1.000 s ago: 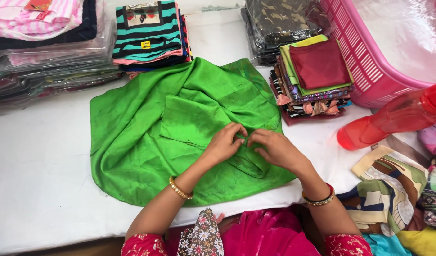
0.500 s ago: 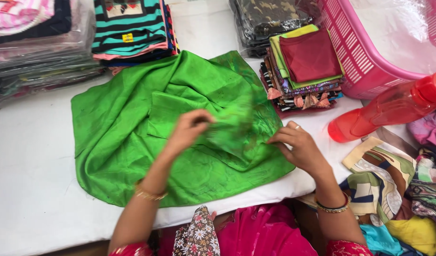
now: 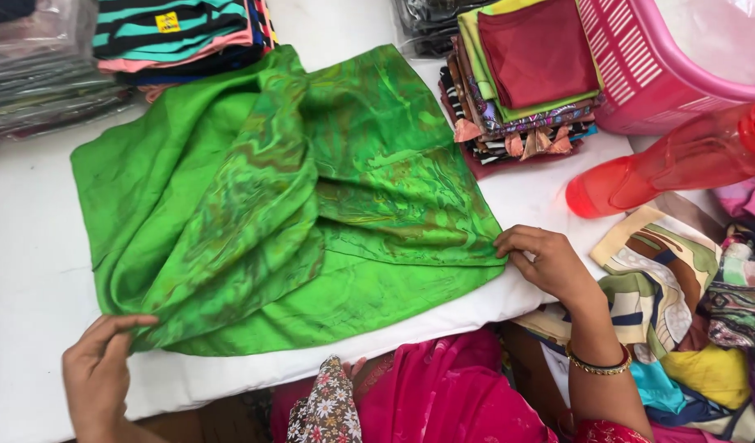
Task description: The person folds several pieces of clothing on a white table. They handle a maroon cloth, a green patterned cloth, a paisley-patterned cloth, a blue and beige patterned cloth, and a peach paisley cloth, folding each one and stacking them on the table.
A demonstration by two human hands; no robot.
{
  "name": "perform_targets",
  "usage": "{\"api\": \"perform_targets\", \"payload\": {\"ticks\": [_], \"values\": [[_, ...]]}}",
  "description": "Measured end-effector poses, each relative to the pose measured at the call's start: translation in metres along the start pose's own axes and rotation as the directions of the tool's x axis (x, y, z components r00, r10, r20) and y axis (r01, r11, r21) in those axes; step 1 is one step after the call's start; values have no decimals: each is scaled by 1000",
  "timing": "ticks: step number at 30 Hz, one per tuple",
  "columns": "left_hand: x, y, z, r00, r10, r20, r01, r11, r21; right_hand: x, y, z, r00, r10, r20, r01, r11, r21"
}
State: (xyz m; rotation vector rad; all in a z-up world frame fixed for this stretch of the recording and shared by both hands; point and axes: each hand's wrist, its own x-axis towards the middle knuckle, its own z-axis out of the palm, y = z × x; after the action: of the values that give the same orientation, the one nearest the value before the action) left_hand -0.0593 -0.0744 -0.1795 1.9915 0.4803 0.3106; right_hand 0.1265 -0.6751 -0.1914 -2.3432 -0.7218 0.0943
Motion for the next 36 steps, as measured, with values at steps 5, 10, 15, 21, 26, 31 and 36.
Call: {"api": "perform_targets", "payload": {"ticks": [5,10,15,21,26,31,36], "values": [[-11,-68,-38,979,-74,-188,65,996,-53,-8,3,0,1000,10,11,-10,1000,11],[-10,-127,-63,951,-22,-308,2,998,-64,-5,-12,-1,998,-47,52,47,999,0],[1,-133,-51,945,-119,-305,92,991,-102,-6,-20,5,995,-85,53,88,994,-58],[4,-104,-52,856,-86,-509,-191,863,-468,-10,-7,26,985,-163,-59,148,967,-205],[-4,-91,-76,730,-83,-679,-476,651,-591,-14,3,17,936,-135,-325,85,983,-165],[-2,-96,-75,668,-180,-722,-487,629,-606,-26,38,-2,764,-115,-634,-15,980,-196],[13,-112,-39,836,-139,-531,-310,679,-666,-25,86,-4,691,100,-716,215,917,335]]}}
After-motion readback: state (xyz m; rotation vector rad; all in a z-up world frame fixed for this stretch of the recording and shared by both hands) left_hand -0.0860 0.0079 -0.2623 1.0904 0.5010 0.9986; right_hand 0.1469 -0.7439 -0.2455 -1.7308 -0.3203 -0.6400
